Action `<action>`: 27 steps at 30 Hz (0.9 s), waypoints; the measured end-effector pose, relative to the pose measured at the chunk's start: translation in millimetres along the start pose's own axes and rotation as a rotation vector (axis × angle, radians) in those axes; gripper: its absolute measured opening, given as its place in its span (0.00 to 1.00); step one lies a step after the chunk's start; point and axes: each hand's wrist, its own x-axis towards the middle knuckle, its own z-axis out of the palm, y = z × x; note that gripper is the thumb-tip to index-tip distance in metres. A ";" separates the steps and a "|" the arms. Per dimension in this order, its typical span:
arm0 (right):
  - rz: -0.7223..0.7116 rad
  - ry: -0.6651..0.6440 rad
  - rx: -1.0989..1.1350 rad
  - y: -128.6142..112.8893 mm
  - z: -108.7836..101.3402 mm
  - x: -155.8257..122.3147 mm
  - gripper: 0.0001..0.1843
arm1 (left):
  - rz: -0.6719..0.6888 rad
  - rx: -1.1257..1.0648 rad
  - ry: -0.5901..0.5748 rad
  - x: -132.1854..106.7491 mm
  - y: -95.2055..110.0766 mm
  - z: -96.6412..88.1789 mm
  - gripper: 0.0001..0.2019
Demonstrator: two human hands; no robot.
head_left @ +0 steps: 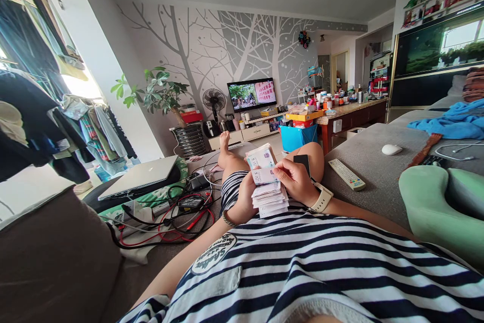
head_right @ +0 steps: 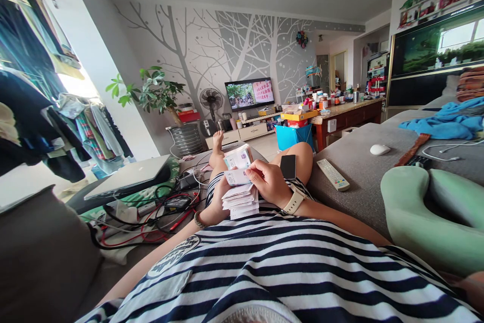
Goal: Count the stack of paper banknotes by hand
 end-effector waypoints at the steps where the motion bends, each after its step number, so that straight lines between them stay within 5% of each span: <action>1: -0.002 0.000 -0.001 0.3 0.1 0.0 0.16 | 0.003 0.004 0.005 -0.1 0.4 0.4 0.14; 13: -0.024 -0.010 0.019 1.0 -0.3 -0.5 0.16 | 0.123 0.071 -0.004 -0.9 -1.3 -0.5 0.14; 22: -0.051 -0.024 0.014 1.1 0.0 -1.4 0.17 | -0.031 -0.066 -0.005 0.1 -0.1 0.6 0.16; 27: -0.087 -0.017 0.051 1.2 0.8 -2.6 0.16 | -0.057 -0.094 0.086 -4.3 1.8 0.5 0.13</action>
